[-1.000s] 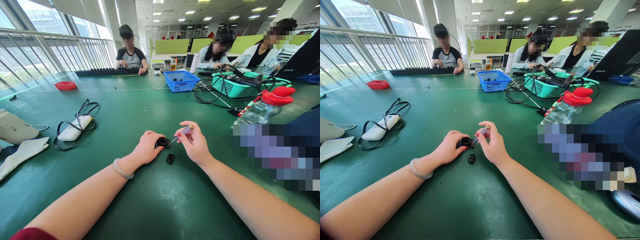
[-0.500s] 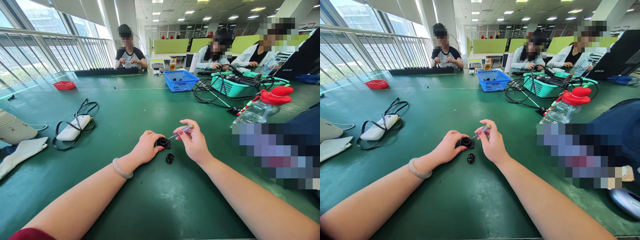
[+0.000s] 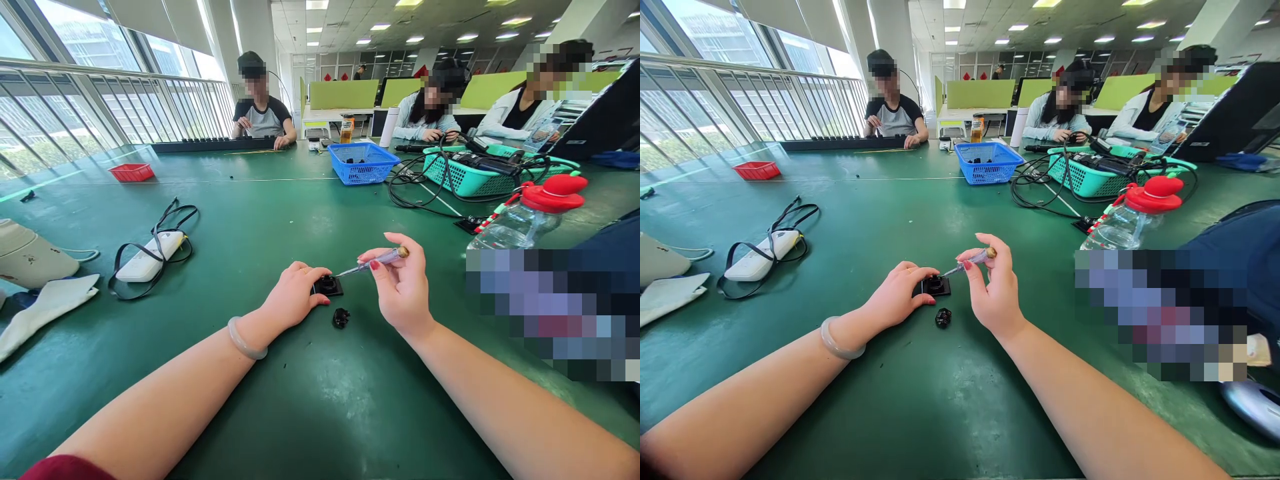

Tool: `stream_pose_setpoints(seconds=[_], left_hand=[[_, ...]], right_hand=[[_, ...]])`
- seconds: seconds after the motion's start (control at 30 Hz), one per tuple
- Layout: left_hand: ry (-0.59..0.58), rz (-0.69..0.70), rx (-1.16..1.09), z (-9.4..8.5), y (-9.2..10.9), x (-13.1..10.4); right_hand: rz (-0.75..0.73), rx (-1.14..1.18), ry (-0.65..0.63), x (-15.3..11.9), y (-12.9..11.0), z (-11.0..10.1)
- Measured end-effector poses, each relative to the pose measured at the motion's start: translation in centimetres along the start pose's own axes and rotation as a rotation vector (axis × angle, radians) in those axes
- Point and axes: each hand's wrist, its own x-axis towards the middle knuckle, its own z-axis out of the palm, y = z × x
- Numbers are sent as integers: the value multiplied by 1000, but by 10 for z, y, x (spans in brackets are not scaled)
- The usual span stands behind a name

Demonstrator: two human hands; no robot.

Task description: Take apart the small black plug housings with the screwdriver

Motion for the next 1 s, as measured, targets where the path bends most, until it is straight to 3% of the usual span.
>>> stream_pose_setpoints(seconds=[0.23,0.43,0.53,0.7,0.87,1.0], left_hand=[[23,54,23,0,-1,0],[17,48,42,-1,1,-2],[16,51,40,-1,3,-2],[22,54,14,-2,5,-2],[28,55,32,-2,4,-3],[20,55,29,-1,4,-3]], right_hand=[[-274,-92,-236,-6,-9,5],[-345,-166,-335,-4,-10,8],[-302,-171,-354,-3,-12,7],[-148,-169,-318,-3,-12,5],[-267,-136,-123,-3,-9,0],[-283,-150,-135,-3,-8,-1]])
